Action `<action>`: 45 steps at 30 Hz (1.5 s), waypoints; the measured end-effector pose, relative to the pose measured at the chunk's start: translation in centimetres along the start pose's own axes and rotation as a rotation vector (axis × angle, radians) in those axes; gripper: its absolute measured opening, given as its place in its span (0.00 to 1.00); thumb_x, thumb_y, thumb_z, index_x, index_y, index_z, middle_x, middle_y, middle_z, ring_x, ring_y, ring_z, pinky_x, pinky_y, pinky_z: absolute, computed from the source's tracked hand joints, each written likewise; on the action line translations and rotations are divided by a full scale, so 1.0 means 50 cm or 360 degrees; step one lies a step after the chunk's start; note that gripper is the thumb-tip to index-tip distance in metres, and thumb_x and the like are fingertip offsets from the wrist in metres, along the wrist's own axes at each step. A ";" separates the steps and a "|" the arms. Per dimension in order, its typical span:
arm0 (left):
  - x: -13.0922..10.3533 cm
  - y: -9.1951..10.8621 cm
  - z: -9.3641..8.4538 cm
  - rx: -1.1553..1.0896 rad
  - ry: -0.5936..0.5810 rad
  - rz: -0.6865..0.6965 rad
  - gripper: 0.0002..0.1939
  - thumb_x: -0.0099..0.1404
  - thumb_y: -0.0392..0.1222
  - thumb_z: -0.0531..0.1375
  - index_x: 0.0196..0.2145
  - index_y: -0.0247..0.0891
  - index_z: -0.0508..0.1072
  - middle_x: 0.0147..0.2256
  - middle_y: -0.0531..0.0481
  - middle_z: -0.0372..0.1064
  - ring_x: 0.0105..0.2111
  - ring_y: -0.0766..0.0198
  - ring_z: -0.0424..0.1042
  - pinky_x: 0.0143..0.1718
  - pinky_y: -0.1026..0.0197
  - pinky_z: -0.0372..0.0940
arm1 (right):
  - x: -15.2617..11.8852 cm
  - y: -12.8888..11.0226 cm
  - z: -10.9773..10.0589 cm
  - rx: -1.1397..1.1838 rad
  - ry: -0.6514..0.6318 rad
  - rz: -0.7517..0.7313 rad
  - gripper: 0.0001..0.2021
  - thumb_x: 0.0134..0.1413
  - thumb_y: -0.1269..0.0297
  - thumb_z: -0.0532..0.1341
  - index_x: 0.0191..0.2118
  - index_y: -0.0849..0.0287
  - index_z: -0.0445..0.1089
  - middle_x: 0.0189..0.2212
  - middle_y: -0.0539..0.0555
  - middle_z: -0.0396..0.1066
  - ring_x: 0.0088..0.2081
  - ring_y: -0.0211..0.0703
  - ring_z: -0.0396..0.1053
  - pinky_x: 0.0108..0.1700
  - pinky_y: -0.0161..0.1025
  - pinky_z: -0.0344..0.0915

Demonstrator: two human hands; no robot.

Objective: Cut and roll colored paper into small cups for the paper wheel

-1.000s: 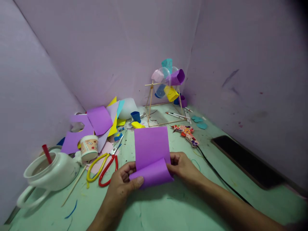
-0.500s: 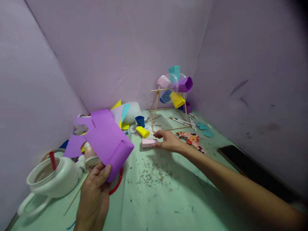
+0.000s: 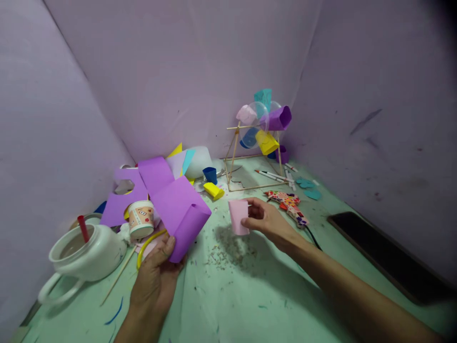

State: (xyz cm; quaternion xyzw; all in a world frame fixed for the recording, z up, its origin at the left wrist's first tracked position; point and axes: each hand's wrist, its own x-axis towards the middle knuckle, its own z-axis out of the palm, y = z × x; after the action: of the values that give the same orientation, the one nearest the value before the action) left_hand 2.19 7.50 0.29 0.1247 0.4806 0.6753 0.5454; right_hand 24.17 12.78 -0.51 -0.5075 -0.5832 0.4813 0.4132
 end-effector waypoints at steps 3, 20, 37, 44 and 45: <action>-0.007 -0.014 0.007 -0.0046 -0.0010 -0.0024 0.10 0.54 0.26 0.58 0.28 0.39 0.73 0.32 0.54 0.66 0.29 0.69 0.67 0.29 0.61 0.71 | -0.042 0.007 0.014 0.0588 -0.0048 0.0249 0.32 0.35 0.66 0.63 0.52 0.57 0.58 0.34 0.52 0.68 0.32 0.45 0.69 0.29 0.39 0.67; -0.026 -0.065 0.017 0.0013 -0.0341 -0.0172 0.07 0.54 0.28 0.60 0.32 0.32 0.73 0.31 0.47 0.73 0.35 0.60 0.73 0.40 0.55 0.70 | -0.101 0.012 0.069 0.0282 -0.0090 -0.0005 0.27 0.37 0.66 0.65 0.47 0.57 0.58 0.32 0.50 0.68 0.29 0.39 0.66 0.32 0.37 0.65; -0.034 -0.080 0.011 0.0152 -0.0568 0.0063 0.29 0.47 0.34 0.67 0.48 0.34 0.67 0.43 0.43 0.72 0.47 0.52 0.68 0.49 0.52 0.62 | -0.106 0.027 0.094 0.0278 -0.0112 0.0108 0.27 0.37 0.63 0.66 0.46 0.59 0.58 0.32 0.53 0.70 0.31 0.42 0.68 0.34 0.41 0.66; -0.032 -0.077 0.009 0.0197 -0.0598 0.0041 0.29 0.47 0.35 0.67 0.48 0.36 0.66 0.42 0.43 0.72 0.47 0.50 0.69 0.46 0.51 0.65 | -0.105 0.019 0.093 0.0493 -0.0087 0.0182 0.30 0.33 0.65 0.68 0.45 0.59 0.57 0.31 0.52 0.69 0.31 0.41 0.69 0.34 0.39 0.66; -0.031 -0.077 0.009 0.0184 -0.0620 0.0019 0.30 0.47 0.35 0.67 0.49 0.36 0.66 0.42 0.43 0.72 0.47 0.50 0.69 0.46 0.51 0.65 | -0.106 0.016 0.093 0.0502 -0.0081 0.0182 0.30 0.32 0.65 0.68 0.45 0.59 0.58 0.31 0.52 0.69 0.31 0.41 0.69 0.34 0.39 0.66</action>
State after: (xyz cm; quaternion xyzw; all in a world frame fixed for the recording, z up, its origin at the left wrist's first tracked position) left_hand 5.46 6.21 -1.96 0.2871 0.4031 0.6130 0.6159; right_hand 20.59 6.92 -2.19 -0.4562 -0.4809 0.6023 0.4448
